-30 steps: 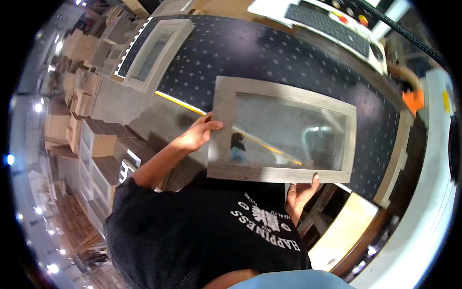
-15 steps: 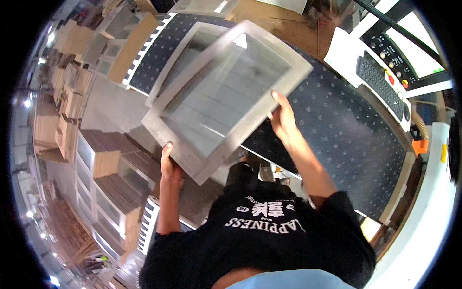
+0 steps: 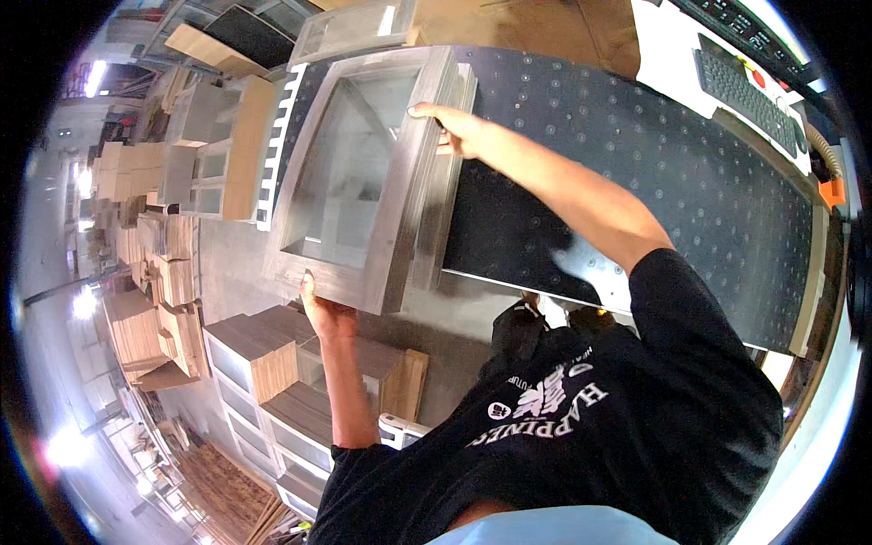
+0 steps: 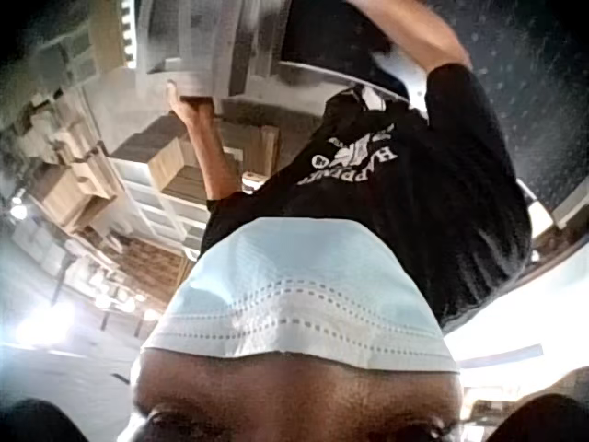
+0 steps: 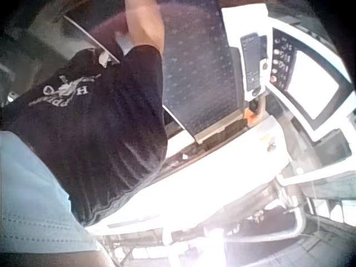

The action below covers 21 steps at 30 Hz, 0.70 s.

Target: The person moves wood frames with glass inserts between a workbench and a stack, then uses a handheld air-duster tool to blow debris off the frames and glass panels.

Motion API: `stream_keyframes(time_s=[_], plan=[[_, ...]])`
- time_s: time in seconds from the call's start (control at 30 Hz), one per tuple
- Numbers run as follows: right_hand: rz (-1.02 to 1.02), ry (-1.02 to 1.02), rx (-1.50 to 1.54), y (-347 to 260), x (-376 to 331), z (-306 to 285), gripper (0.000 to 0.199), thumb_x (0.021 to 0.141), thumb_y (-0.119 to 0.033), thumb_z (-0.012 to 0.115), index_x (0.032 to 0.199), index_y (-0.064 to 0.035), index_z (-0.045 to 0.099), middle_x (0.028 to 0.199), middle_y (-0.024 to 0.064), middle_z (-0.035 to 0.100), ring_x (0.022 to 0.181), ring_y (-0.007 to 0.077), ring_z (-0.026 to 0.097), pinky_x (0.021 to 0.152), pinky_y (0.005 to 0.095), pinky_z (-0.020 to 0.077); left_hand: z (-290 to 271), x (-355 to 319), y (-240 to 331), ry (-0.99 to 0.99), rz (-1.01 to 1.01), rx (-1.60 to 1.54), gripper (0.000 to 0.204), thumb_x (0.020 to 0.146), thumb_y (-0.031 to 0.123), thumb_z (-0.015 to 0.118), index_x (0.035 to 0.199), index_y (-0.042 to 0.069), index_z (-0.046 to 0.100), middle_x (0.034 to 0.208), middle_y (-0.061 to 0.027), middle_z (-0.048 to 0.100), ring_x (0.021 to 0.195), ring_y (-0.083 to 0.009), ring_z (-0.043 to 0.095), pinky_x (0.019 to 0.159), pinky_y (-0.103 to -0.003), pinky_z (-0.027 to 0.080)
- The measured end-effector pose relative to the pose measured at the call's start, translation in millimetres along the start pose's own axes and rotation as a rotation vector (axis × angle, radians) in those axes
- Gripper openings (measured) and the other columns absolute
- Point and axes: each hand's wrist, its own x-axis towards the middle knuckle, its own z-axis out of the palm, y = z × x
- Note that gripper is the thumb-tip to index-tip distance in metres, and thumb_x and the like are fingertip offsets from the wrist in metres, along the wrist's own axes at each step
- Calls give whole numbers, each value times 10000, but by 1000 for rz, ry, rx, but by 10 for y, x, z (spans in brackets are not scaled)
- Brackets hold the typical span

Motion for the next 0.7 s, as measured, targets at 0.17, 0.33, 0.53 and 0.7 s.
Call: stream_keyframes(time_s=[0.17, 0.33, 0.53, 0.7], plan=[[-168, 252, -891, -160, -98, -479, 1007, 767, -805, 719, 1202, 100, 640, 1161, 255, 662, 1009, 318, 704, 758, 405, 601, 18, 11, -48, -4, -50, 1, 649, 897, 452, 708, 1413, 95, 544, 1358, -89, 614, 1228, -297, 602, 1052, -497, 505], [-193, 233, -379, 214, -269, -250, 1139, 847, -747, 638, 1482, 164, 385, 1416, 356, 530, 1348, 406, 532, 1146, 439, 411, 58, -3, -30, 50, -99, -19, 669, 886, 476, 727, 1394, 73, 560, 1345, -86, 632, 1243, -294, 595, 1067, -493, 493], [-203, 341, -96, 540, 78, -106, 1074, 904, -687, 606, 1464, 199, 373, 1382, 359, 554, 1336, 399, 538, 1156, 445, 384, -671, 362, 208, -220, -334, 605, 579, 969, 536, 652, 1285, 51, 629, 1146, -95, 710, 991, -245, 713, 930, -415, 575], [-250, 369, -137, 658, -132, -19, 1281, 886, -815, 533, 1603, 111, 11, 1632, 353, 209, 1541, 420, 230, 1261, 514, 208, -683, 1142, 1016, -2, 226, 1297, 666, 1038, 615, 500, 1239, 11, 693, 1100, -120, 744, 1018, -208, 704, 916, -385, 541]])
